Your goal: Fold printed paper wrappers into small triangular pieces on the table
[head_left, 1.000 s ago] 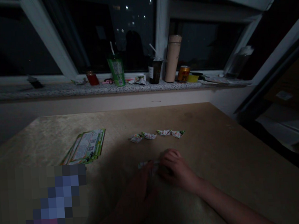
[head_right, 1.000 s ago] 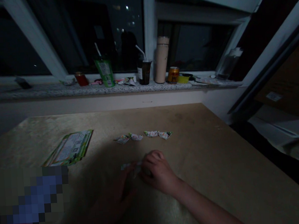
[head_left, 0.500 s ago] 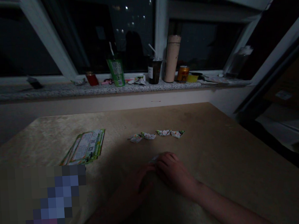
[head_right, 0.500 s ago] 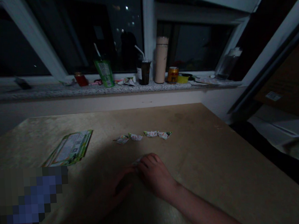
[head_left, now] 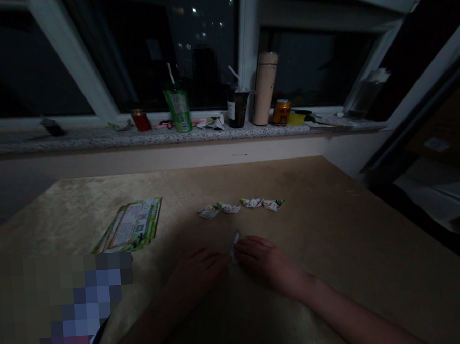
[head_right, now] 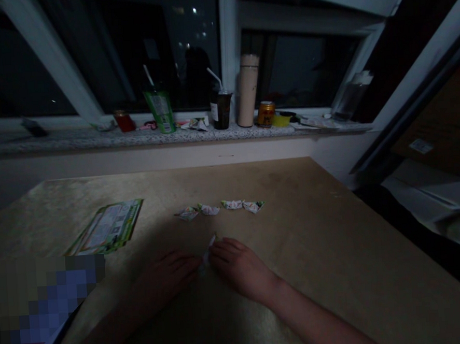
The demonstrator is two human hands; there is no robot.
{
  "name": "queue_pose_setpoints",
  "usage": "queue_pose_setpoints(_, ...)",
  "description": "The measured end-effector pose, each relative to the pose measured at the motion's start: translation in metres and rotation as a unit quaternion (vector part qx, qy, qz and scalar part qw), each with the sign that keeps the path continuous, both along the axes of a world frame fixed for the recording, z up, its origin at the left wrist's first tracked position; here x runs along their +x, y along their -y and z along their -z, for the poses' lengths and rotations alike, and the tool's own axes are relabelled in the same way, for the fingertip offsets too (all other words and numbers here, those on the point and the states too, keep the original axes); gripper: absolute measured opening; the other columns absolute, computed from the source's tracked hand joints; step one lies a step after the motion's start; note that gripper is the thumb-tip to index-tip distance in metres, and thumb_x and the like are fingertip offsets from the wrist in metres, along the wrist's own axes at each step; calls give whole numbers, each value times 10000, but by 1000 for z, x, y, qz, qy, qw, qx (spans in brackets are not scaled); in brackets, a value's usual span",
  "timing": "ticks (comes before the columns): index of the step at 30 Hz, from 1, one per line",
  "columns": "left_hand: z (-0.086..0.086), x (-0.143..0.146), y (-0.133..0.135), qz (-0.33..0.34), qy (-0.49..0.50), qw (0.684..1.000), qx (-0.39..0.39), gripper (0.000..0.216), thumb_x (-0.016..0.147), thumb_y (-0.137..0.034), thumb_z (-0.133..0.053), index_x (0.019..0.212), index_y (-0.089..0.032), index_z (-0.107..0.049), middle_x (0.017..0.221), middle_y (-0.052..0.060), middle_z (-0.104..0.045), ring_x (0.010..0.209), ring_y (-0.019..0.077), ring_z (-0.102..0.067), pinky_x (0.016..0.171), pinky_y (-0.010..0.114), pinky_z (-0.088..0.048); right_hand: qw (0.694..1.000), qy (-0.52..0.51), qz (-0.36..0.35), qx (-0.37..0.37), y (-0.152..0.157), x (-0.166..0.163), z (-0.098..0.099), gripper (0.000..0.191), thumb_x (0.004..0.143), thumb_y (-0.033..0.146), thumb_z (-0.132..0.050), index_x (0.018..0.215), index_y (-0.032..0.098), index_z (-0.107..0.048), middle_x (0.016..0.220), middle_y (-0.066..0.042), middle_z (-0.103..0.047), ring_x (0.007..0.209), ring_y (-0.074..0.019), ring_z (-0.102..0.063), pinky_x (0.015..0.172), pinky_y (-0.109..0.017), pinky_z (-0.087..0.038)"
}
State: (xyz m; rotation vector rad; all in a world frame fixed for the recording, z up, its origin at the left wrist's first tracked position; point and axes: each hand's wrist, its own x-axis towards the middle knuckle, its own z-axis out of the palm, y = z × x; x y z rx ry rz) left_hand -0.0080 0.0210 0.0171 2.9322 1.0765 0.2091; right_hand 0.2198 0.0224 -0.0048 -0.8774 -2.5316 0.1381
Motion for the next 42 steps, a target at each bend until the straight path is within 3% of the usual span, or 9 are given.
queue_pose_setpoints(6,11,-4,1,37,38,997,52,286,940,-92,-368,1091,-215,-576,1017,20,-683,940,151,-609,908,325,-389,999,24,13,36,3,-2,-1,195,893,281,-521,1044,192,-606,1128,-57,-636,1058,-197,-556,970,-350,-399)
queue_pose_setpoints(11,7,2,2,24,58,997,36,236,937,-130,-402,1049,-215,-591,985,11,-695,882,156,-634,853,323,-418,997,25,9,72,3,-3,-1,198,868,314,-563,1012,186,-609,1022,-69,-666,974,-198,-575,902,-345,-416)
queue_pose_setpoints(16,2,8,4,9,84,996,-11,220,934,-157,-402,999,-211,-606,965,-2,-701,853,152,-643,857,320,-417,994,34,2,103,2,-8,6,94,892,229,-534,898,200,-623,897,-32,-680,837,-165,-578,802,-311,-428)
queue_pose_setpoints(20,1,10,4,0,90,994,-66,198,902,-160,-451,1004,-233,-604,987,-16,-684,904,156,-616,895,331,-397,997,17,14,80,0,-8,9,71,881,231,-557,858,209,-621,851,-4,-669,792,-158,-560,733,-298,-418)
queue_pose_setpoints(25,1,10,5,-43,124,988,-85,207,819,-179,-563,1008,-251,-610,1160,20,-564,1082,213,-490,935,361,-374,999,-11,19,41,-2,-7,8,79,862,272,-586,907,222,-628,902,-15,-648,861,-178,-542,755,-298,-400)
queue_pose_setpoints(34,-4,12,7,-60,136,982,-112,230,767,-165,-575,985,-232,-601,1109,36,-529,1051,236,-459,927,383,-370,997,46,23,50,1,-13,9,66,886,203,-542,927,192,-593,840,-17,-609,850,-169,-515,947,-358,-296)
queue_pose_setpoints(42,-4,16,8,-86,152,974,-142,254,737,-154,-585,973,-244,-610,1087,23,-537,1043,227,-463,917,373,-364,997,55,37,-28,-1,-16,6,109,916,228,-484,927,182,-582,876,-40,-594,882,-186,-501,829,-318,-340)
